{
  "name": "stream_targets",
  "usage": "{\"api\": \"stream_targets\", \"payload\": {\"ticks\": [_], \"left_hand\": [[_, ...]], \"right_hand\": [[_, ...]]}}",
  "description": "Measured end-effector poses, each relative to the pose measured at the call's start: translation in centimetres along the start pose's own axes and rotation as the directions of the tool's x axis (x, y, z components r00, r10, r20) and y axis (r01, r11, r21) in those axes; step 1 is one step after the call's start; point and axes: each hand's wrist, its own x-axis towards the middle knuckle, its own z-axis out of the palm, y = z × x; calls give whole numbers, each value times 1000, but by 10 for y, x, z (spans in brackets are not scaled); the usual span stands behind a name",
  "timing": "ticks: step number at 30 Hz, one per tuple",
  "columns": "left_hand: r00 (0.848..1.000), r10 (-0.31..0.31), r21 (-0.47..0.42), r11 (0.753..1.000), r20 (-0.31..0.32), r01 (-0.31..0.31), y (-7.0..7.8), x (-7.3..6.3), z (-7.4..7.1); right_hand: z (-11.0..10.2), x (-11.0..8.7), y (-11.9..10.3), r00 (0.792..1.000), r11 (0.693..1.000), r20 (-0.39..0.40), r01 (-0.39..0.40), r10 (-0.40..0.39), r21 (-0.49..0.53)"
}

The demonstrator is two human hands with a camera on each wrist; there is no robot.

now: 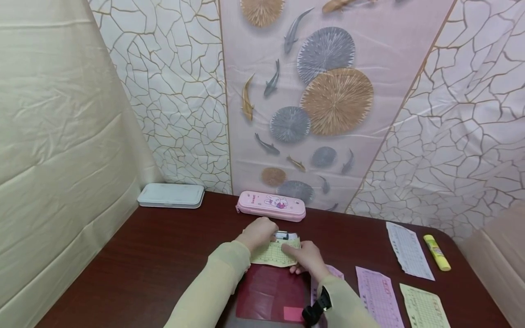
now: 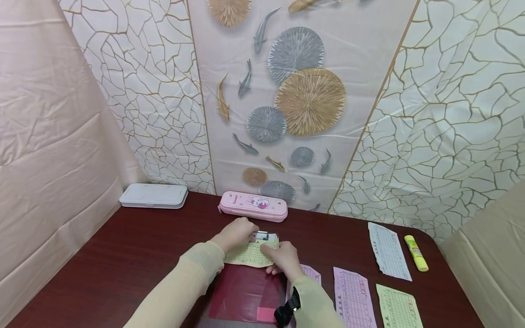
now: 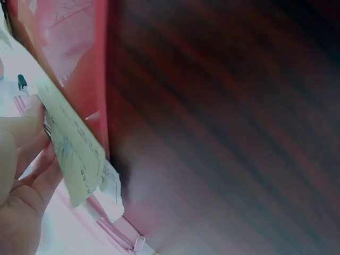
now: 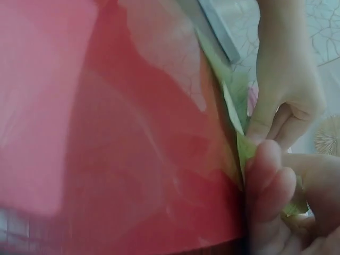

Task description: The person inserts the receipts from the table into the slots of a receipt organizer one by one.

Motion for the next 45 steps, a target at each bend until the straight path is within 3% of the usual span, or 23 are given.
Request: {"api": "stream_targets", "payload": {"ticks": [8, 12, 20, 32, 45], "left_hand": [[998, 67, 87, 994, -14, -65, 6, 1, -3], [997, 71, 115, 991, -14, -69, 6, 2, -3], [999, 44, 62, 997, -11, -43, 5, 0, -3], [994, 66, 41, 997, -82, -63, 4, 2, -1], [991, 112, 148, 984, -74, -100, 7, 1, 2]], "right_hand": [[2, 1, -2, 999, 998, -52, 13, -16, -66], [2, 4, -3, 999, 996, -48, 8, -12, -91], [6, 4, -3, 997, 995, -74, 7, -14, -103], [5, 4, -14, 995, 992, -85, -56, 47, -109], [6, 2, -18, 990, 987, -124, -79, 62, -138]]}}
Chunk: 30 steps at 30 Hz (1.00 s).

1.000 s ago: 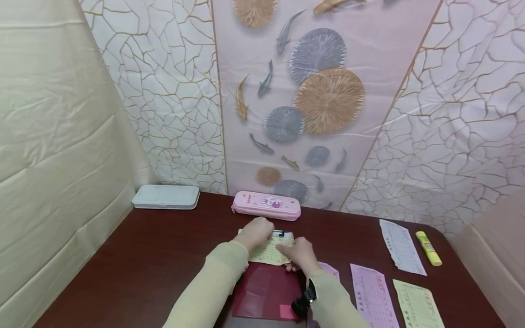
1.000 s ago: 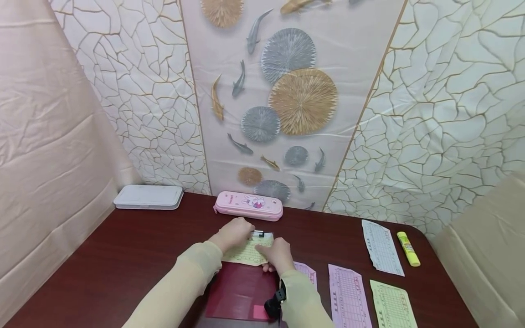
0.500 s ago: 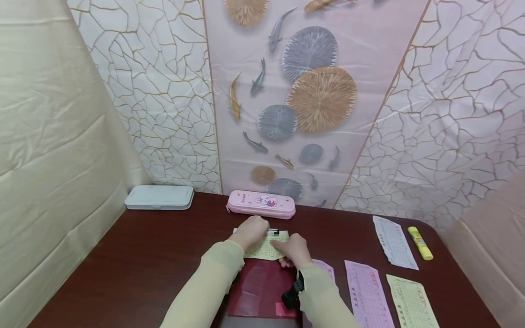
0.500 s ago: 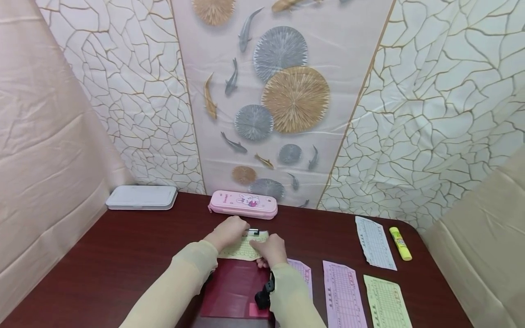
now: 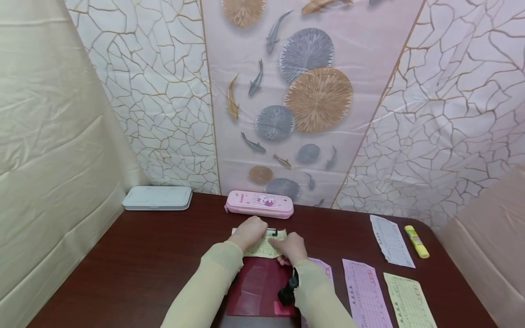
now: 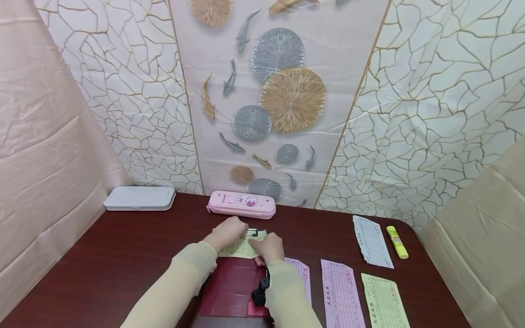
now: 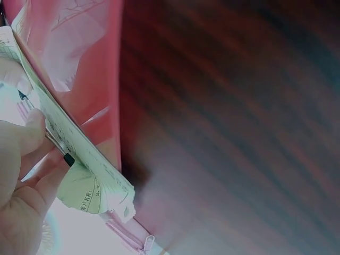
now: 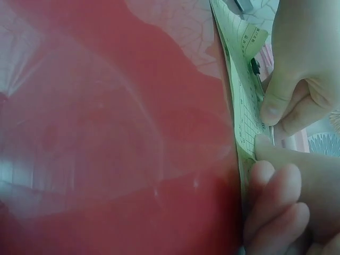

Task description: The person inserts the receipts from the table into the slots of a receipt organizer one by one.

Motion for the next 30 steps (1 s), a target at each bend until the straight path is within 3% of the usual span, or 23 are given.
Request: {"api": "stream_targets", "payload": {"ticks": [10, 15, 20, 30], "left_hand": [[1000, -3, 30, 1000, -11, 3, 0, -1, 3], [998, -43, -83, 996, -34, 40, -3, -1, 1], [996, -82, -218, 972, 22, 85, -7, 1, -5], [993, -70, -264, 960, 92, 93, -13, 3, -8]], "right_hand": [[2, 4, 3, 1000, 1000, 7, 4, -4, -15], [1, 4, 3, 1000, 1000, 15, 17, -16, -26], [0, 4, 3, 999, 999, 27, 36, -35, -32], [-4, 4, -5, 998, 989, 47, 52, -46, -140]]}}
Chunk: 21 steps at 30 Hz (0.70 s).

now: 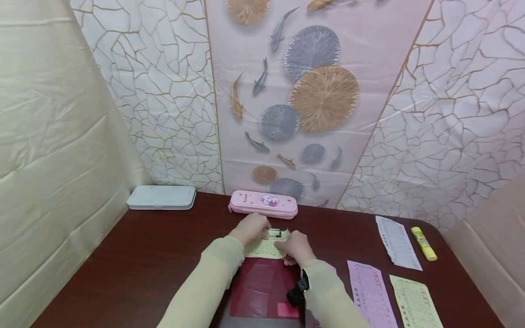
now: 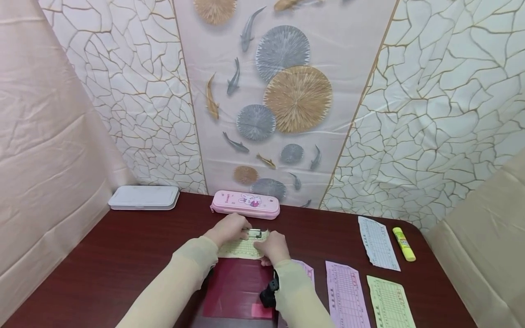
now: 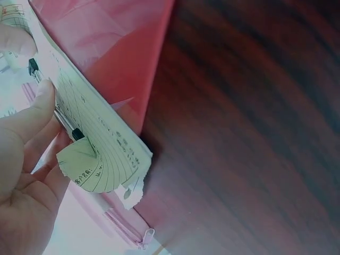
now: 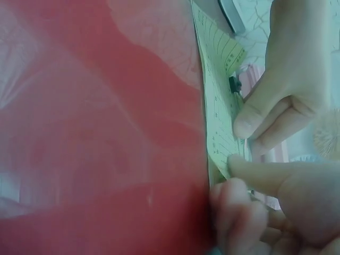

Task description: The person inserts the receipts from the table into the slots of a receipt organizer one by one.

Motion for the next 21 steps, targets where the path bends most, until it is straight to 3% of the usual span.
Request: {"api": "stream_targets", "payload": {"ticks": [8, 15, 21], "left_hand": [[999, -9, 11, 1000, 34, 9, 1, 0, -2], [999, -9, 16, 1000, 31, 9, 3, 2, 0], [999, -17, 5, 1000, 29, 17, 4, -1, -2]], "right_hand": [[-13, -8, 2, 995, 994, -52, 81, -85, -69], [-28, -4, 13, 992, 998, -107, 59, -62, -33], [-47, -3, 26, 984, 995, -154, 91, -94, -31]]}}
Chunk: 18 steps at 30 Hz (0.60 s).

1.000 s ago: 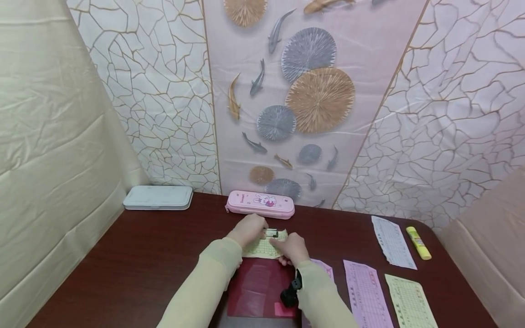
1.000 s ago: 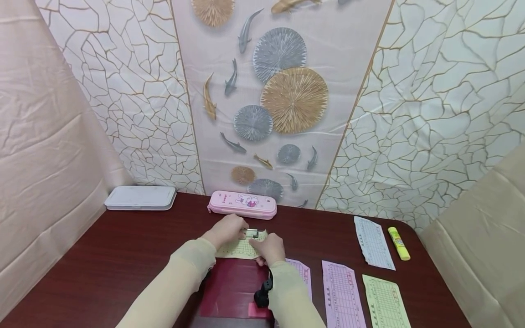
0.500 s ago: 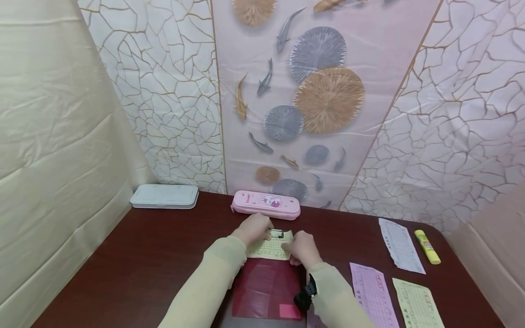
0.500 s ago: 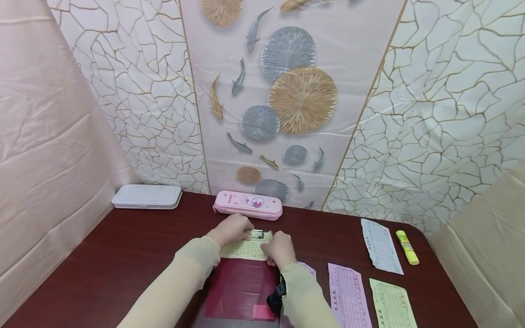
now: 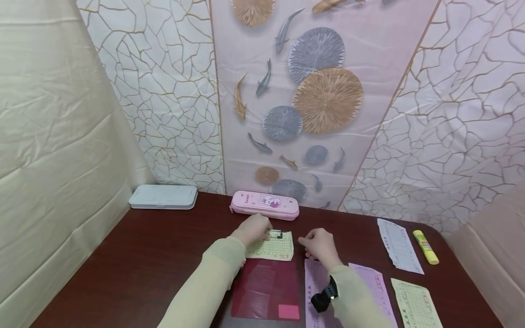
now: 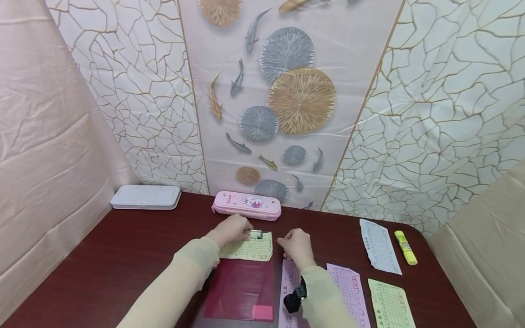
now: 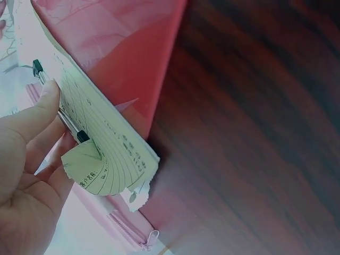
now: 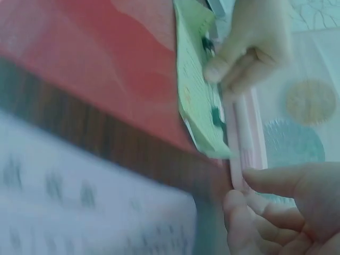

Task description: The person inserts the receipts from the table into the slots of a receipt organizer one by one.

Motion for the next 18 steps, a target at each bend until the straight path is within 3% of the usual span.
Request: {"api": "stream_targets", "payload": {"ticks": [8, 14, 18], "left_hand": [[1000, 11, -57, 998, 22, -10, 1, -3, -6], [998, -51, -45, 998, 37, 52, 3, -3, -4], [998, -52, -34, 998, 31, 53, 3, -2, -1]], "right_hand": [[-41, 6, 28, 998, 993, -52, 25, -31, -114], [-70, 10, 53, 996, 989, -79, 36, -47, -144], [-88, 15, 72, 988, 978, -121, 66, -92, -197]]}}
